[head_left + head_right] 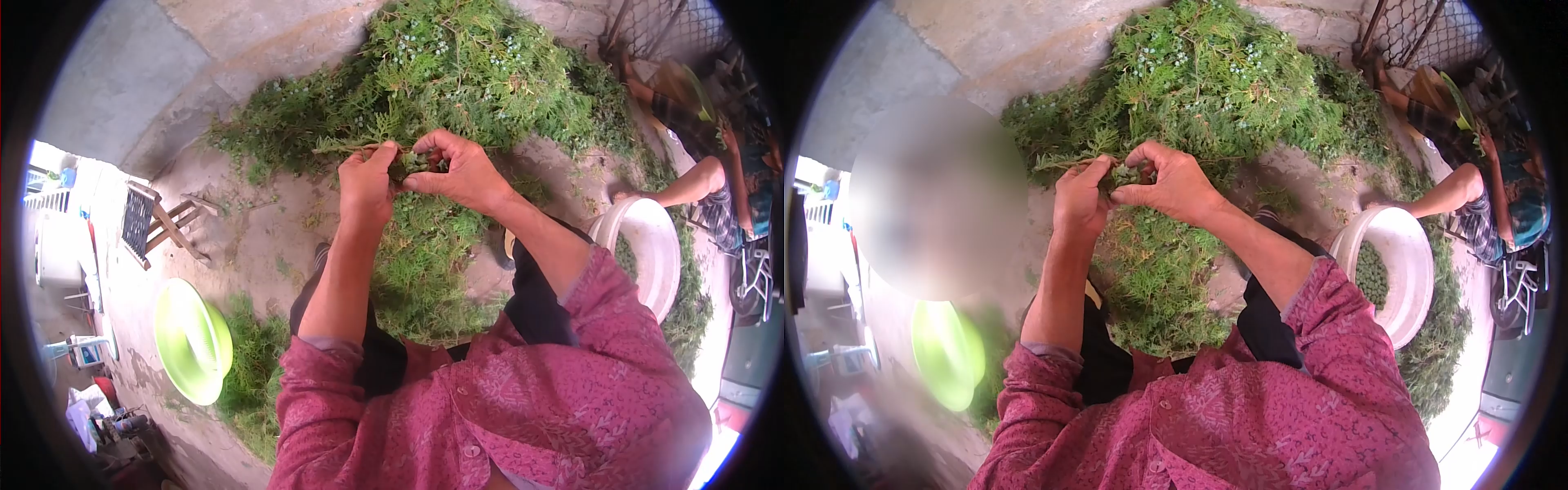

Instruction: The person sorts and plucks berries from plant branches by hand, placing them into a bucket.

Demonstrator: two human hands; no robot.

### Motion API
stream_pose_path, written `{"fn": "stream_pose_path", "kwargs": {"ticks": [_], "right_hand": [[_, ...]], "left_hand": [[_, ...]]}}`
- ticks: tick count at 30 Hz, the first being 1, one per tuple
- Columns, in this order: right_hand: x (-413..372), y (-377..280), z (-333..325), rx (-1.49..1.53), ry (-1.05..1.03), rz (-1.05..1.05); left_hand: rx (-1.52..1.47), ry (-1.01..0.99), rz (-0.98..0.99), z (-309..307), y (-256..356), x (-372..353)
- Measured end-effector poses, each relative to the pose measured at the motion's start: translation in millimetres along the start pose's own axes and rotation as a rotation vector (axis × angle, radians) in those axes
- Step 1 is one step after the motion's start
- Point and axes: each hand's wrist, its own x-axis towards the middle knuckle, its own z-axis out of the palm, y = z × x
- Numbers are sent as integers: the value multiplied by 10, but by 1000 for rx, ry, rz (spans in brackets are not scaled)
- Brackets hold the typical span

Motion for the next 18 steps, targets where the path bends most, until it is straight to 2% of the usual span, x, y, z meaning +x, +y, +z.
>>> {"fn": "stream_pose_path", "kwargs": {"ticks": [3,9,12,16,18], "right_hand": [[-8,-53,-4,-74,-2,-22],[-25,-85,-4,44,-24,12],[-34,-109,9,-2,-22,39],[-40,-92,16,52,-27,42],[-27,-32,22,-8,-3,-21]], "left_hand": [[49,9,27,27,-19,-26],[64,-28,-10,48,-18,-54],[51,-51,-9,31,-31,-46],[-35,-94,-109,-42,-92,16],[-57,-99,-148,-35,-97,21]]}}
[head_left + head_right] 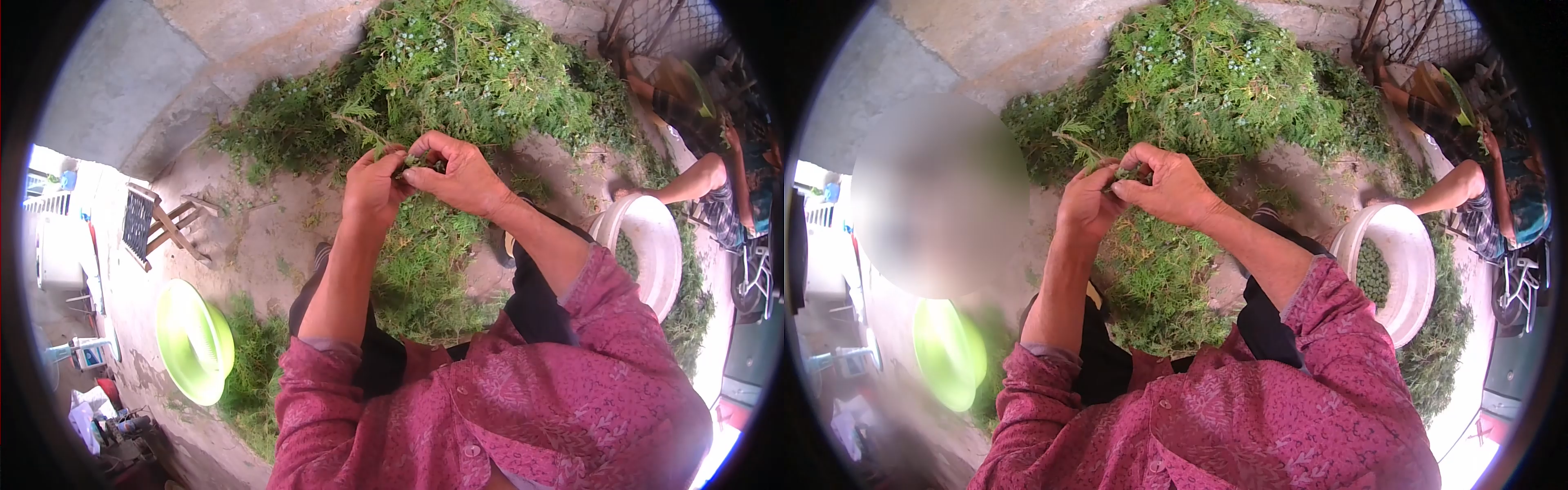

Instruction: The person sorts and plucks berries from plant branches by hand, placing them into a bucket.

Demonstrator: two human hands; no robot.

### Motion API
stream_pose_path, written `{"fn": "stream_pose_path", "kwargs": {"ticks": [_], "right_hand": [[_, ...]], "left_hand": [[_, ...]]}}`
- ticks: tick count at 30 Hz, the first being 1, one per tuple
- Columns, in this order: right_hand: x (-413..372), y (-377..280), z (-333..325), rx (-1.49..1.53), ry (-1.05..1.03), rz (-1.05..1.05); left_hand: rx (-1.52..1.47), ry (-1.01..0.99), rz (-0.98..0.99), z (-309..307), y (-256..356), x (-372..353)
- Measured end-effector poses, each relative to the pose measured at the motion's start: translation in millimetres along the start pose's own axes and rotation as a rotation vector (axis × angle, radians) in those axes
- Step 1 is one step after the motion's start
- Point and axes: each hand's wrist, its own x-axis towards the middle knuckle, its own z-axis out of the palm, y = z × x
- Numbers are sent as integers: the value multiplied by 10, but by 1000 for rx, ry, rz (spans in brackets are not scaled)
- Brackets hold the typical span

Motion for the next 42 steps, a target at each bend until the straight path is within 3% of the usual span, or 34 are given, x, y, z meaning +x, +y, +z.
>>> {"fn": "stream_pose_path", "kwargs": {"ticks": [10,19,21,33,37,42], "right_hand": [[-12,-54,38,-32,5,61],[-14,-89,76,18,23,-50],[-27,-162,59,34,-20,37],[-26,-148,45,-37,-55,22],[-23,-121,63,19,-64,91],[4,58,184,99,65,-5]], "left_hand": [[-39,84,-2,84,-18,-64],[-53,38,26,65,5,-66],[-60,41,33,52,-8,-56],[-13,-37,0,-27,-11,-29],[1,59,38,40,-28,-58],[28,79,76,29,-43,-25]]}}
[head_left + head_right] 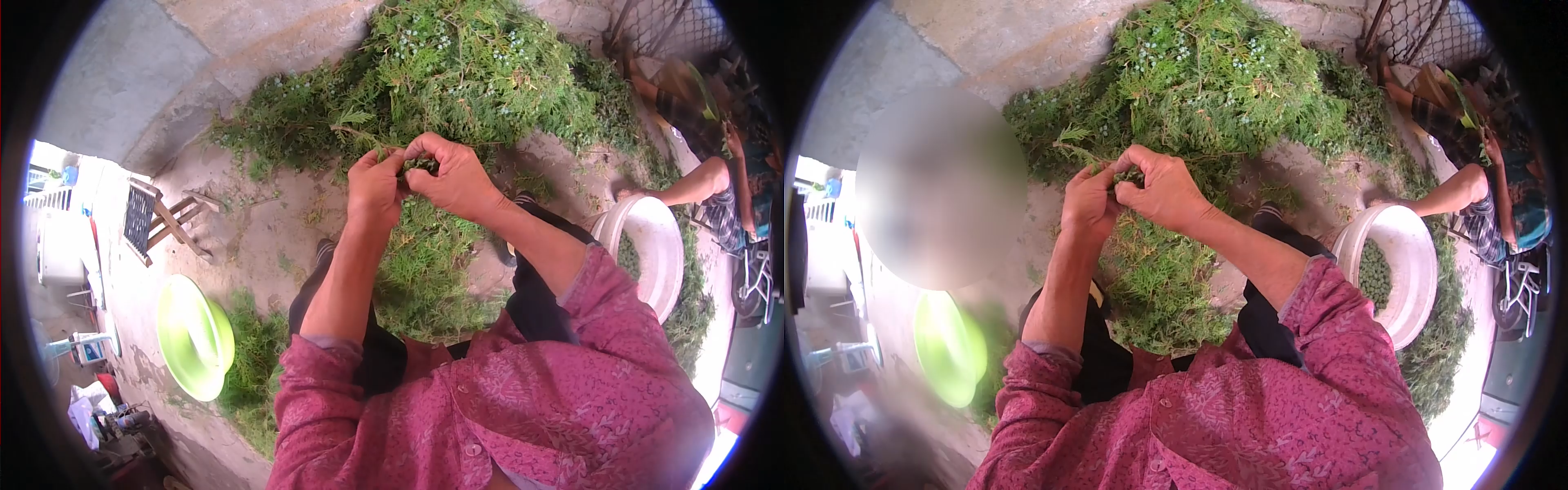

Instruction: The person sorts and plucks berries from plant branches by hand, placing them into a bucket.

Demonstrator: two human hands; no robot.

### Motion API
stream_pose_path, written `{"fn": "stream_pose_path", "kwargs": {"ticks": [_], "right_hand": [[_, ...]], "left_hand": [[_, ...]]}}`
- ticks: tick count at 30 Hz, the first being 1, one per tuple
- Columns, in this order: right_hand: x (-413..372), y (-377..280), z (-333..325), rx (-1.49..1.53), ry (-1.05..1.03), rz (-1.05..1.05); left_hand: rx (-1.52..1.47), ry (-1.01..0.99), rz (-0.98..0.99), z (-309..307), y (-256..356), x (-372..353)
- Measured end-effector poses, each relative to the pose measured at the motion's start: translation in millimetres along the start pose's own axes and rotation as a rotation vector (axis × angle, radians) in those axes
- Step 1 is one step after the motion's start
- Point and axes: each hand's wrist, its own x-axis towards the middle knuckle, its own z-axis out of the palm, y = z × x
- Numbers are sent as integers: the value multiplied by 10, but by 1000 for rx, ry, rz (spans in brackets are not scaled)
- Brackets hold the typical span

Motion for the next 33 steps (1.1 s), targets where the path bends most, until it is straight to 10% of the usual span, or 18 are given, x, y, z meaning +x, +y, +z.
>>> {"fn": "stream_pose_path", "kwargs": {"ticks": [10,18,33], "right_hand": [[0,-99,15,-130,0,-85],[80,-233,-81,599,-56,596],[82,-24,46,440,-11,570]], "left_hand": [[9,70,28,6,10,-9],[132,72,151,33,18,-51],[203,78,208,26,-11,-36]]}}
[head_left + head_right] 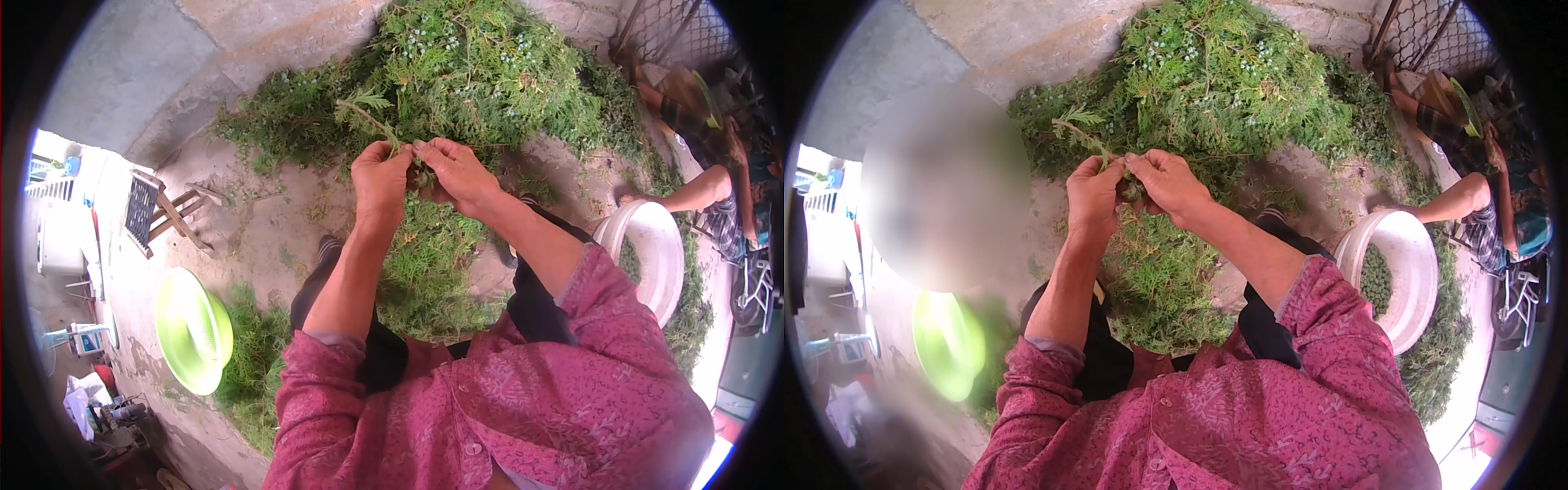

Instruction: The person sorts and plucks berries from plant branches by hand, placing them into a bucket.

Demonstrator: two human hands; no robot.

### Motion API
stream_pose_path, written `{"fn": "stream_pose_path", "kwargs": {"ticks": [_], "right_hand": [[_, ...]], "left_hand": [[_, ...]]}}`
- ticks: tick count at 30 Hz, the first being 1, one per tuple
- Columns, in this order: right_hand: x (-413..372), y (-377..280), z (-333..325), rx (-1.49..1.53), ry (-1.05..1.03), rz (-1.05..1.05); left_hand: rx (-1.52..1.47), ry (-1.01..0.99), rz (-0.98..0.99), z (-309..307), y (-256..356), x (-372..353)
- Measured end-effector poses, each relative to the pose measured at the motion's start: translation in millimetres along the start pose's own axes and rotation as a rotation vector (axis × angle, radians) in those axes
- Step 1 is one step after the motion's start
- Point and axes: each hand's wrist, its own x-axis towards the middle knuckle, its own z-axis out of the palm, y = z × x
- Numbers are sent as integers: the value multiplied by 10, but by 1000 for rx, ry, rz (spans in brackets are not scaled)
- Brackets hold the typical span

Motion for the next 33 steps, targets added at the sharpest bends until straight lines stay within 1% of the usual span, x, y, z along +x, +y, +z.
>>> {"fn": "stream_pose_path", "kwargs": {"ticks": [2,4,6,7,9,13,15,19,21,23,24,25,27,30,31,33], "right_hand": [[0,-11,-20,29,-27,-16],[-4,-25,-28,57,-55,-31],[-7,-44,-25,163,-76,19],[-17,-61,-14,163,-77,20],[-35,-91,7,282,-66,49],[-13,-66,2,231,-71,47],[-33,-80,38,292,-20,64],[-33,-45,34,382,-41,67],[-87,-62,36,476,-118,104],[-291,-96,104,485,-154,114],[-335,-117,126,498,-188,118],[-299,-100,103,505,-188,112],[-233,-19,8,592,-283,228],[-288,-179,-25,633,-289,268],[-283,-185,-49,634,-289,267],[-276,-176,-110,618,-331,172]], "left_hand": [[-40,-52,4,-11,-4,3],[-30,-33,8,-4,16,4],[-20,-14,13,-7,32,3],[-24,-27,0,-14,37,0],[-29,-39,-14,-25,39,0],[-42,-54,-24,-60,28,33],[-60,-62,-16,-70,38,41],[-155,-20,-94,-81,63,41],[-178,-12,-116,-145,60,128],[-453,241,-234,-228,142,277],[-396,185,-134,-217,175,229],[-388,180,-132,-214,177,220],[-349,99,-124,-212,137,189],[-368,91,-129,-203,129,202],[-367,91,-129,-198,134,200],[-377,119,-132,-190,143,186]]}}
